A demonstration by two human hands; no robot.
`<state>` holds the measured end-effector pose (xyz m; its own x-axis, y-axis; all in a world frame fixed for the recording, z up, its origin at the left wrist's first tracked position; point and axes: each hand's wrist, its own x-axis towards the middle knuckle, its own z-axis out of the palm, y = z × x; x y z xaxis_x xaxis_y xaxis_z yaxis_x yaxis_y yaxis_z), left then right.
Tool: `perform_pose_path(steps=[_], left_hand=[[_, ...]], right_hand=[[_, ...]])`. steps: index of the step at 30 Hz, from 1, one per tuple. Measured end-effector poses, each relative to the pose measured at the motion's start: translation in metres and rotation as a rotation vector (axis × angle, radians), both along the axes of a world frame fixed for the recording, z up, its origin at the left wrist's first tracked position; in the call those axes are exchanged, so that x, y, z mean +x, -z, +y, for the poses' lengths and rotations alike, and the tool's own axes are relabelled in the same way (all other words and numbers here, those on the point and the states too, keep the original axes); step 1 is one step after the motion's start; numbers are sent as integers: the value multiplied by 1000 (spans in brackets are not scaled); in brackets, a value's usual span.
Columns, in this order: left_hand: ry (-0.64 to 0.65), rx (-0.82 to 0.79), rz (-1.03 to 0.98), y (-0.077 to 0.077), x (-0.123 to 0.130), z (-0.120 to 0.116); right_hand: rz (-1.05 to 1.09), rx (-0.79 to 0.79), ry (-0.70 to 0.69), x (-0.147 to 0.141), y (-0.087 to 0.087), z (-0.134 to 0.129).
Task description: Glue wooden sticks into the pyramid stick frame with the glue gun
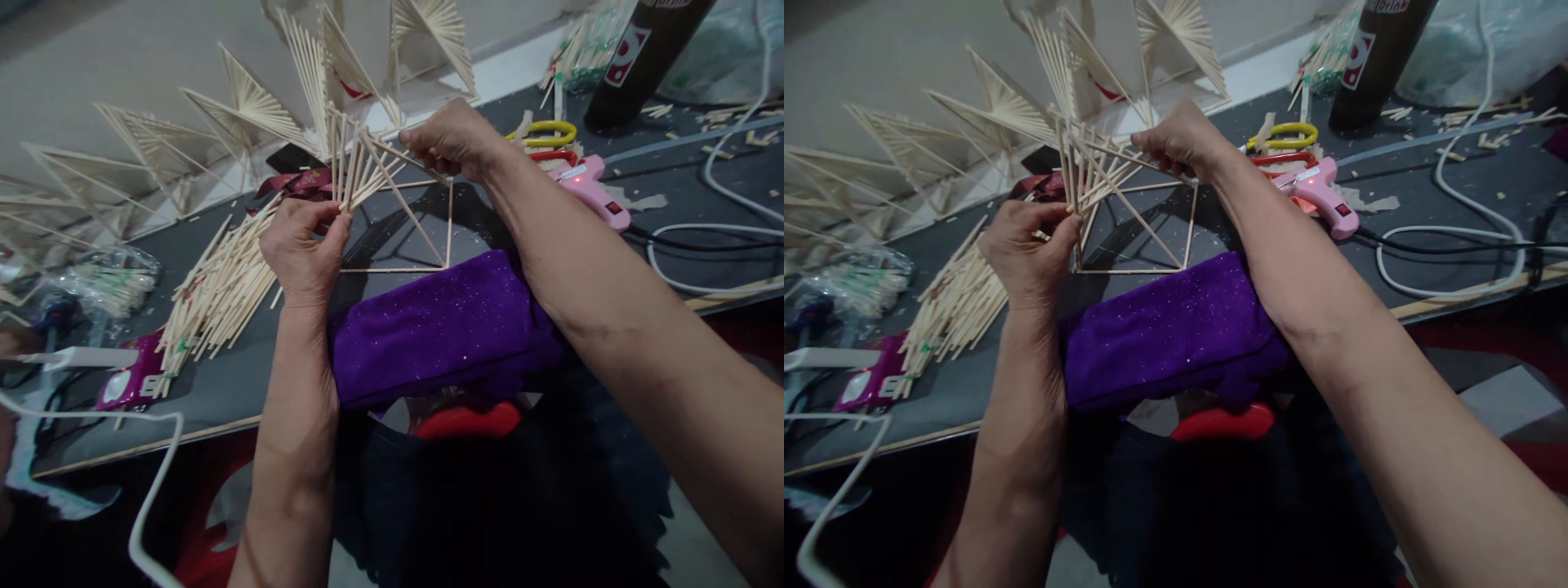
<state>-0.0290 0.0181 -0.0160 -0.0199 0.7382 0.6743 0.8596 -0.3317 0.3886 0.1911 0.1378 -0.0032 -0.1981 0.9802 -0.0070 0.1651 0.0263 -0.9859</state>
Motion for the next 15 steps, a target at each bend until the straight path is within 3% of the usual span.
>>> perform_pose_path(steps=[9, 15], left_hand=[[-28, -41, -16, -1, 1, 2], [-31, -84, -54, -1, 0, 3]], right_hand=[[-153, -23, -13, 14, 1, 6], [-157, -17, 72, 16, -6, -2]])
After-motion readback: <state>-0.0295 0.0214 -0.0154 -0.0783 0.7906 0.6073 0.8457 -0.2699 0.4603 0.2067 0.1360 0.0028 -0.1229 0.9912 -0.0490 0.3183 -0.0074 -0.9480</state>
